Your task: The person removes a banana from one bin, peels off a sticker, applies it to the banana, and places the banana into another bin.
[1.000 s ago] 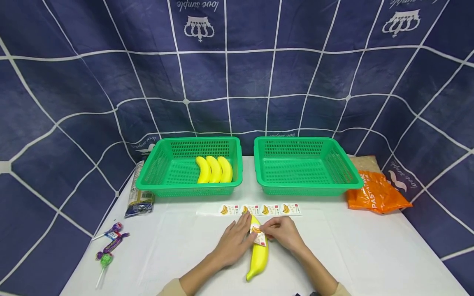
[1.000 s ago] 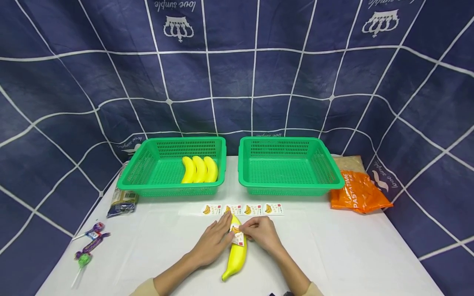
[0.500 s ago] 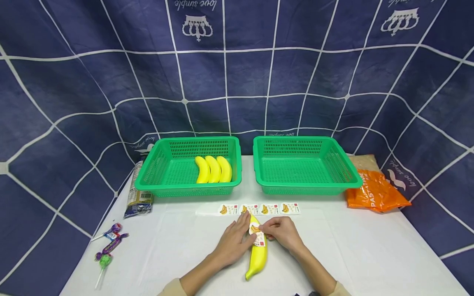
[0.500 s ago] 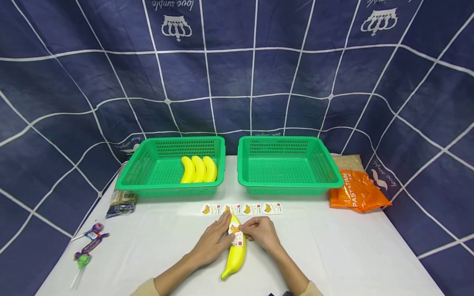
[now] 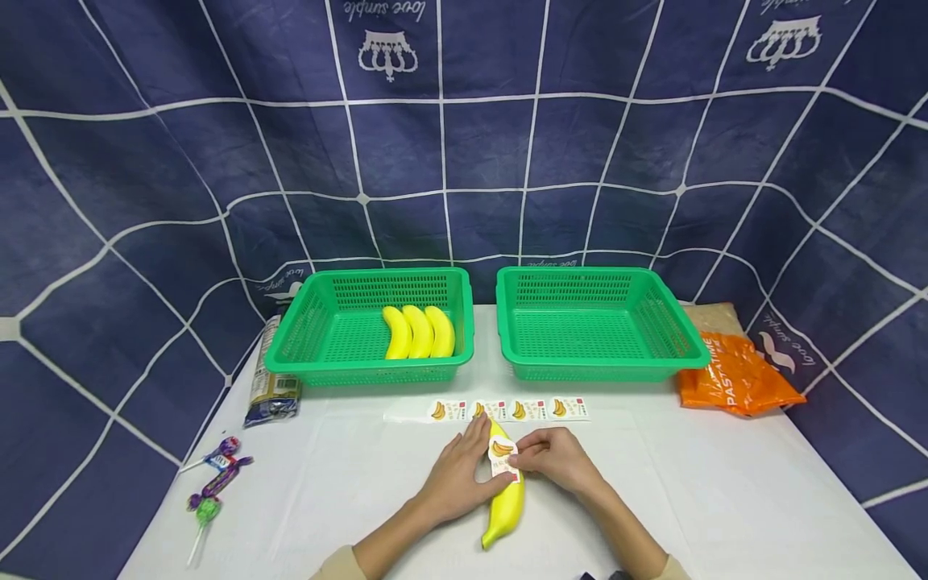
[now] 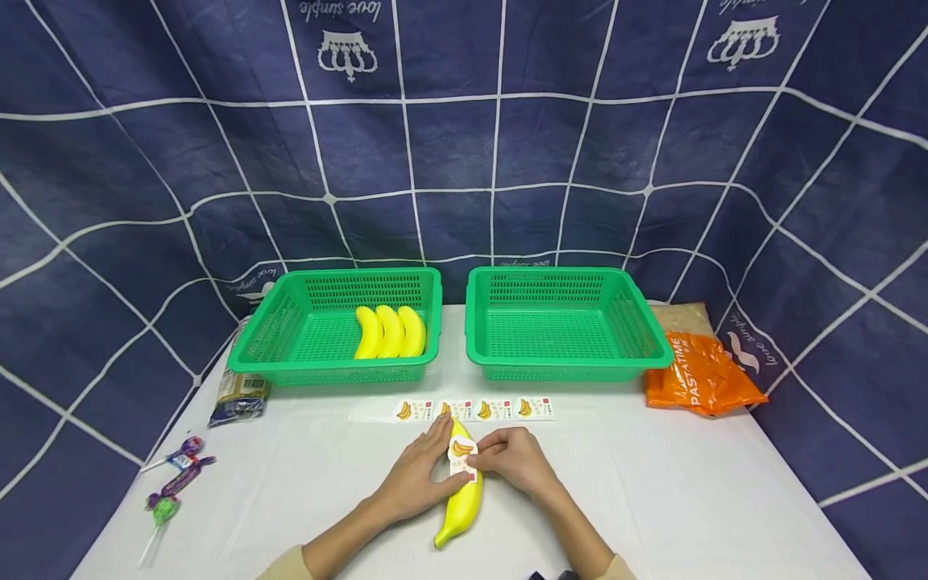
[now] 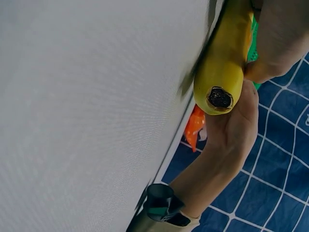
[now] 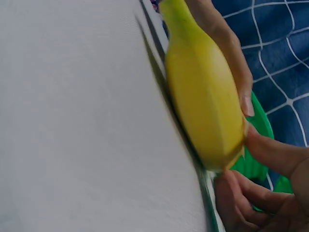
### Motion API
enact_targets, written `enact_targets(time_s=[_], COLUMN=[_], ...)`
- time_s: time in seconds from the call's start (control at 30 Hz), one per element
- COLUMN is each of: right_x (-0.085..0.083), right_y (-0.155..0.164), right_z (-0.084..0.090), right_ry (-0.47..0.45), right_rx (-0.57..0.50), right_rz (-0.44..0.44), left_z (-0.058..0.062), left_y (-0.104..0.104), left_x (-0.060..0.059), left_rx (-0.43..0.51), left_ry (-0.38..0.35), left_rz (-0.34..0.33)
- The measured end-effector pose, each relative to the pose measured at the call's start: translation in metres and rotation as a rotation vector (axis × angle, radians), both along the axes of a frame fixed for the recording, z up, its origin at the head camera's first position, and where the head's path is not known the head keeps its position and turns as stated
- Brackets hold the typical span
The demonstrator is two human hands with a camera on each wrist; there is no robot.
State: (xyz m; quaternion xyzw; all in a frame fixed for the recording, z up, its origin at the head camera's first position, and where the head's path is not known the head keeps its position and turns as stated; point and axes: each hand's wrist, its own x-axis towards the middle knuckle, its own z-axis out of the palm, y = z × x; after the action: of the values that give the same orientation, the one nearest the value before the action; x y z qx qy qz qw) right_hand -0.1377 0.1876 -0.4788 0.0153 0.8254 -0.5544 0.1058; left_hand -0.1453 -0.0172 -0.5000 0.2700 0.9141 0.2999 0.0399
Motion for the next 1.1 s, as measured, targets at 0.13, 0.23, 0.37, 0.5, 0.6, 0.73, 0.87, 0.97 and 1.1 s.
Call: enact_targets(time_s=[0.13,0.23,0.37,0.5,0.6,0.73,0.87,0.97,1.1], right_x=[0.001,0.002,0.003,0.001,-0.004,-0.010,-0.012,-0.015,-0.019], right_y=[0.007,0.009,0.011,0.010,0.007,0.003,0.001,0.001,0.000], right_z=[0.003,0.005,0.005,0.004,0.004,0.003,0.002,0.001,-0.001], right_ry=[-0.035,-0.056,-0.073,-0.089,-0.114,-0.135,-0.150,-0.169,-0.179], right_rx=[-0.024,-0.035,-0.027,-0.028,-0.033,-0.032,-0.023,-0.024,-0.028], right_rz=[0.111,0.148,0.161,0.151,0.107,0.057,0.040,0.032,0.029], left_z=[0.000,0.000,0.000,-0.001,0.000,-0.001,-0.001,-0.001,-0.001], left_y=[0.000,0.001,0.001,0.001,0.000,-0.001,-0.001,0.000,-0.001], left_x=[0.000,0.000,0.001,0.001,0.001,-0.001,-0.001,0.000,0.000], left_rx=[0.010,0.016,0.011,-0.006,-0.012,-0.007,-0.004,-0.003,-0.004], left_ry=[0.014,0.021,0.020,0.017,0.020,0.013,0.002,0.001,0.000], left_rz=[-0.004,-0.005,-0.004,-0.006,-0.007,-0.003,-0.005,-0.005,-0.003])
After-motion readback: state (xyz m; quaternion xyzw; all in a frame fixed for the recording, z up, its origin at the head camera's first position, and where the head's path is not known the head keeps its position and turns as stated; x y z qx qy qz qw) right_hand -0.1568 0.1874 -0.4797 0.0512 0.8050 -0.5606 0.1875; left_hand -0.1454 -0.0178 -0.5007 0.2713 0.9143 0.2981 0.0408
